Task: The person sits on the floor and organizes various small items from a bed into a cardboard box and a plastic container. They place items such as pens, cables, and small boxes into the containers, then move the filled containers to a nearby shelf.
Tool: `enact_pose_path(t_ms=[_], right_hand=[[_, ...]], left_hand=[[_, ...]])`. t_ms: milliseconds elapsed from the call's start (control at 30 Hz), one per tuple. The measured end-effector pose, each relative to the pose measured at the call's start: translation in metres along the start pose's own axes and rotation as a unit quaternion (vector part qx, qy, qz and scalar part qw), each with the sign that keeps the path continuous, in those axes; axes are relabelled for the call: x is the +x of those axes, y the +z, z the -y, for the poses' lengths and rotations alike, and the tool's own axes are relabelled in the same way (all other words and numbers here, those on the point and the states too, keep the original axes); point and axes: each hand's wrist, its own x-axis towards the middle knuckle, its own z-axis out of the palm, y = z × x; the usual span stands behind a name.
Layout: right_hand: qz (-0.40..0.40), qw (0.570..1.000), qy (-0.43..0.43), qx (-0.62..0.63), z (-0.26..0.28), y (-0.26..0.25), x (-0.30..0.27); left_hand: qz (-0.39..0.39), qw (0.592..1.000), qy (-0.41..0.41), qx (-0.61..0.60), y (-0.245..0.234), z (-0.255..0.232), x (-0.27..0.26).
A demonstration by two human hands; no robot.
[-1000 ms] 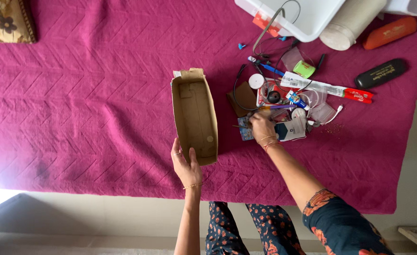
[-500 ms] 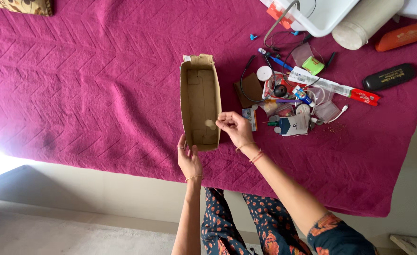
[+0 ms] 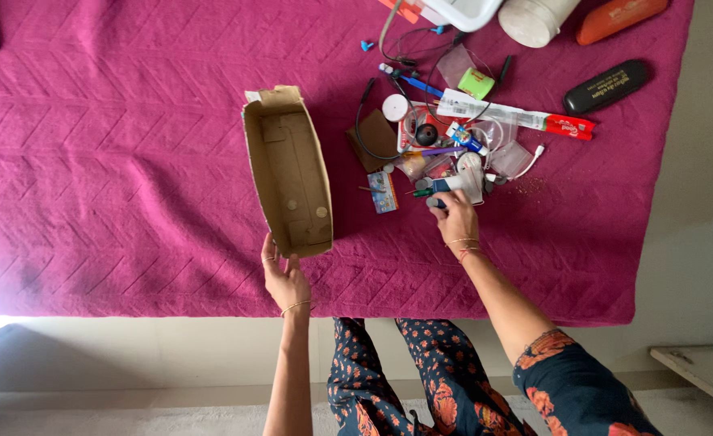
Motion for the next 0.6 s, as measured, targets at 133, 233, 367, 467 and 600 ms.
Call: enact_pose_path(t_ms=[133, 233, 367, 467, 600], right_hand=[[-0.007, 1.0, 0.019, 0.006, 0.007, 0.003, 0.003], [-0.004, 0.999, 0.047, -0.008, 0.008, 0.005, 0.004], [0.015, 0.985, 0.139, 0.1, 0.014, 0.003, 0.005], [0.046, 0.938, 0.175, 0.295, 0.042, -0.001, 0.007], [0.126, 0.905, 0.033, 0.406, 0.114, -0.01, 0.001]], left_hand=[[0.003, 1.0, 0.003, -0.005, -0.001, 0.005, 0.001], [-0.005, 1.0, -0.002, 0.009, -0.001, 0.006, 0.003], [-0.006, 1.0, -0.004, 0.004, -0.001, 0.005, 0.002], [-0.009, 0.999, -0.031, 0.014, -0.001, 0.003, 0.003], [-0.018, 0.999, -0.035, 0.004, -0.003, 0.003, 0.002]])
